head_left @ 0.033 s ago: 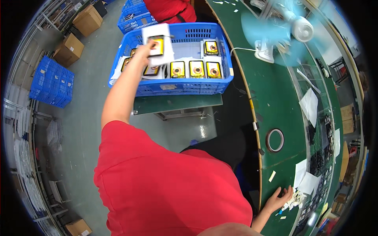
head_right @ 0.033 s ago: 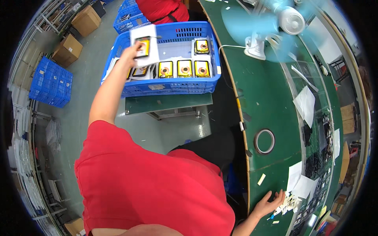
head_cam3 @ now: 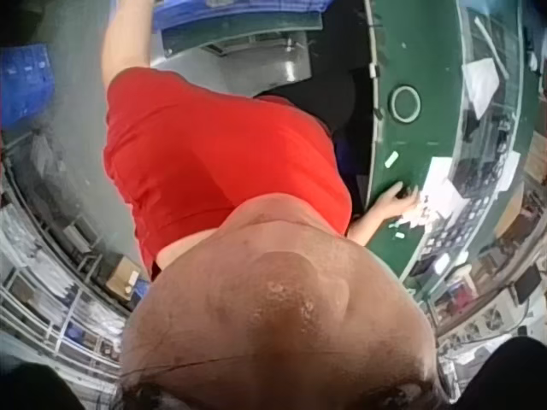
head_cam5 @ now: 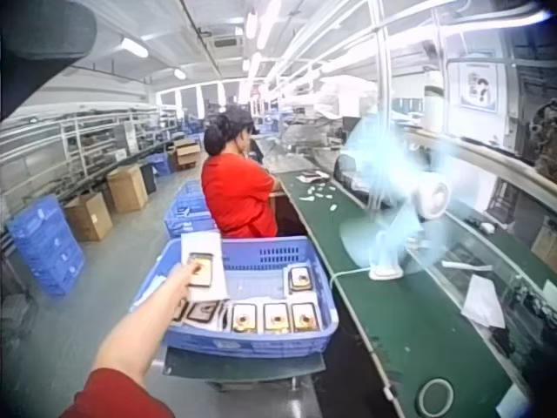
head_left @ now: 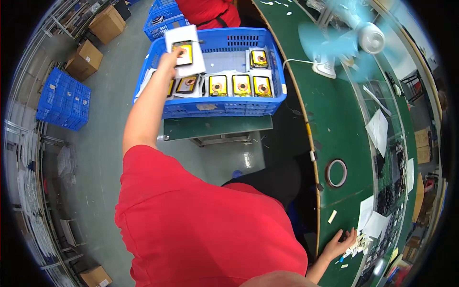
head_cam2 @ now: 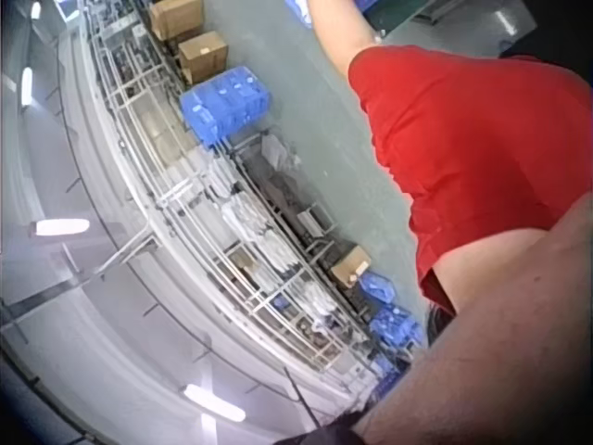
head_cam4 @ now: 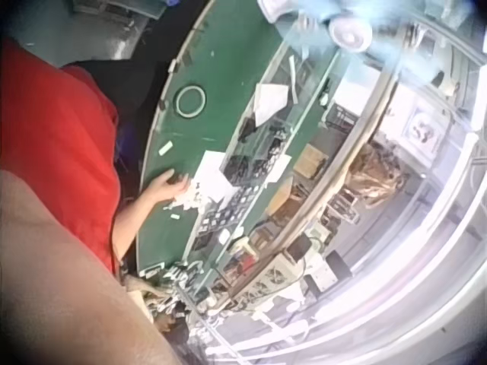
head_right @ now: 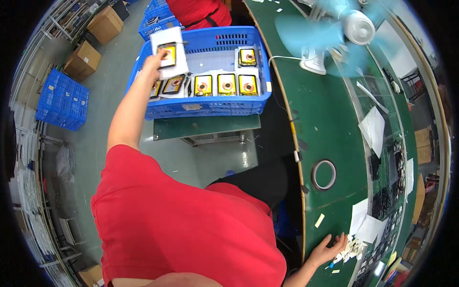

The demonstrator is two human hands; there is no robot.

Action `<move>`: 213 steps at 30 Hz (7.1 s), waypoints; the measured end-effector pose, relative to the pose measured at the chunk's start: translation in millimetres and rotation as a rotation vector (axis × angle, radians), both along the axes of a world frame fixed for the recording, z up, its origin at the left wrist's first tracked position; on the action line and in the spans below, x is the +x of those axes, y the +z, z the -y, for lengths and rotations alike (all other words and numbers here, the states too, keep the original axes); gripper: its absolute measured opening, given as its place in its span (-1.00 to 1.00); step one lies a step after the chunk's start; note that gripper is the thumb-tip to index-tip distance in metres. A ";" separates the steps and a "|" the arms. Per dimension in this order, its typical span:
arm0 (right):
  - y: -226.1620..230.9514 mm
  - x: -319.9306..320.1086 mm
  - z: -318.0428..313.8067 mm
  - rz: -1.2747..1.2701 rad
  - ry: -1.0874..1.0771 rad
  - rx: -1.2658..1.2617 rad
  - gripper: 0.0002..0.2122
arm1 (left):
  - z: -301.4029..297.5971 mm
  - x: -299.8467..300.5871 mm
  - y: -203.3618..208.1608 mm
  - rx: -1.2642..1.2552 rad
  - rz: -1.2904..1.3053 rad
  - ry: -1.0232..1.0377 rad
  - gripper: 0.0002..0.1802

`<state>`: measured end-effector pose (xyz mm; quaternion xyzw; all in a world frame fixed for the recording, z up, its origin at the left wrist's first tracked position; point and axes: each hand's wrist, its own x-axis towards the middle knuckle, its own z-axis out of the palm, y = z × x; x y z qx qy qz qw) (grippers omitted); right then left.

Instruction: Assembling small electronic components by applying adhesive tape and connecting parts on a factory assembly line.

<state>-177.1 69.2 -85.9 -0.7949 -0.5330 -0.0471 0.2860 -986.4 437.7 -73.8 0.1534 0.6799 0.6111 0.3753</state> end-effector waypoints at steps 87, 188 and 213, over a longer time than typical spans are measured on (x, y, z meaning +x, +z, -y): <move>3.8 304.7 464.0 -0.249 -1.536 -0.616 -0.04 | 171.2 618.4 58.4 1.335 -1.322 -1.955 -0.37; 15.4 105.0 13.7 -1.180 0.036 0.562 -0.87 | 115.2 804.5 56.0 1.578 -1.382 -1.692 -0.82; 48.9 167.1 52.4 -1.142 -0.283 0.829 -0.84 | 141.1 808.9 60.9 1.255 -1.344 -2.114 -0.70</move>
